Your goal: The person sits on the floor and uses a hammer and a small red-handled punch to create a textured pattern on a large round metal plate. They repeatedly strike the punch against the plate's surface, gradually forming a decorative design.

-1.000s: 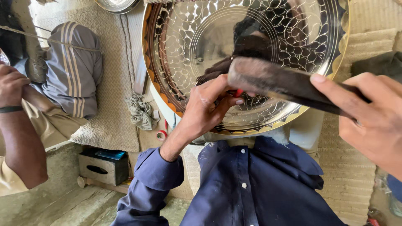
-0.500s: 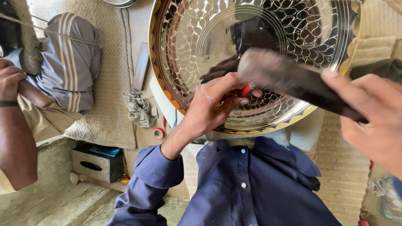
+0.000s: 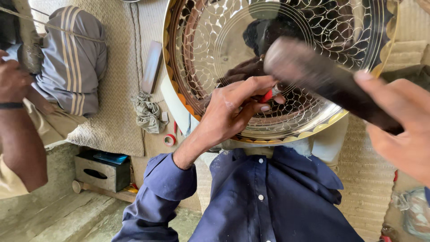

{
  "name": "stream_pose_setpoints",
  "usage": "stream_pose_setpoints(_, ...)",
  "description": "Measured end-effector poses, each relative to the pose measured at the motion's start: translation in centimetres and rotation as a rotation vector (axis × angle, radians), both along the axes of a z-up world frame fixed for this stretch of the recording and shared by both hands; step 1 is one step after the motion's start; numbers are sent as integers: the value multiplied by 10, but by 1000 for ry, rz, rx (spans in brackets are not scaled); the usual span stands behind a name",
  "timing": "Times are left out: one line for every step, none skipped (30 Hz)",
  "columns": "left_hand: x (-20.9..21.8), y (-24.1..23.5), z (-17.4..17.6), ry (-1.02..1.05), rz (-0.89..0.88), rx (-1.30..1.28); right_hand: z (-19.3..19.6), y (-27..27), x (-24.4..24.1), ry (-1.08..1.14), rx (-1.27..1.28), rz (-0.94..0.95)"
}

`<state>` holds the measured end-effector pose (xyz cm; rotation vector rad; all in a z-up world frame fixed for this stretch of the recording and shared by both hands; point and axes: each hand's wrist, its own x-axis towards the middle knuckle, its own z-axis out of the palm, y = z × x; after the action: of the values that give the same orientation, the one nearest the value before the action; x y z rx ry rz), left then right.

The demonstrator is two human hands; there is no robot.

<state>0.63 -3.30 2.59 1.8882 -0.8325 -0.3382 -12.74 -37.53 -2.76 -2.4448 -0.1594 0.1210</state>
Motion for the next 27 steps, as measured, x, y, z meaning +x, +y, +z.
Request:
stream_pose_setpoints(0, 0, 0, -1, -3, 2, 1, 2, 1, 28, 22, -26)
stream_pose_setpoints(0, 0, 0, 26, -9, -11, 0, 5, 2, 73, 93, -73)
stream_pose_setpoints(-1, 1, 0, 58, -11, -21, -2, 9, 2, 136, 193, -151)
stream_pose_setpoints(-3, 3, 0, 91, -12, -31, -4, 10, 2, 199, 293, -229)
stream_pose_setpoints(-1, 3, 1, 59, -10, -19, -8, 11, 3, 251, 390, -311)
stream_pose_setpoints(0, 2, 1, 27, -7, -7, -10, 9, 3, 302, 488, -392)
stream_pose_setpoints(0, 1, 1, 0, -3, 3, -12, 5, 2, 177, 300, -256)
stream_pose_setpoints(0, 1, 1, -8, -2, 1, -11, -3, -1, 53, 113, -118)
stream_pose_setpoints(0, 1, 0, -17, -1, 3, -14, -7, -3, 52, 88, -104)
stream_pose_setpoints(0, 2, -2, -25, -1, 5, -17, -10, -5, 50, 64, -89)
stream_pose_setpoints(-1, 4, -3, 25, -11, -25, -22, -10, -6, 175, 199, -194)
stream_pose_setpoints(-3, 5, -4, 75, -21, -55, -21, -13, -8, 151, 167, -164)
stream_pose_setpoints(-3, 5, -5, 73, -18, -45, -25, -11, -8, 118, 134, -138)
stream_pose_setpoints(-2, 5, -5, 71, -14, -36, -23, -12, -8, -64, -65, 24)
stream_pose_setpoints(-2, 3, -6, 24, 6, 9, -23, -10, -6, -57, -72, 26)
stream_pose_setpoints(-1, 1, -7, -23, 26, 53, -22, -8, -4, -50, -78, 27)
stream_pose_setpoints(-2, 2, -7, -14, 21, 41, -23, -1, -4, 160, 120, -124)
stream_pose_setpoints(-4, 5, -7, -5, 16, 29, -21, 4, -5, 372, 321, -274)
stream_pose_setpoints(-4, 7, -7, 0, 14, 17, -18, 8, -4, 293, 297, -276)
stream_pose_setpoints(-6, 7, -7, 0, 18, 41, -14, 10, -4, 214, 273, -279)
stream_pose_setpoints(-4, 6, -6, -10, 17, 61, -9, 10, -1, 125, 247, -284)
stream_pose_setpoints(-3, 5, -4, -19, 16, 82, -4, 9, 1, 167, 142, -217)
stream_pose_setpoints(-3, 4, -3, -18, 17, 61, 3, 6, 1, 215, 37, -154)
stream_pose_setpoints(-3, 5, -3, -17, 17, 41, 5, 6, 1, 246, 57, -166)
stream_pose_setpoints(-4, 5, -3, -10, 21, 22, 9, 5, 0, 282, 78, -174)
stream_pose_setpoints(-5, 5, -3, -4, 15, 24, 8, 10, 0, 299, 224, -259)
stream_pose_setpoints(-4, 5, -4, -1, 9, 29, 11, 10, 1, 224, 198, -221)
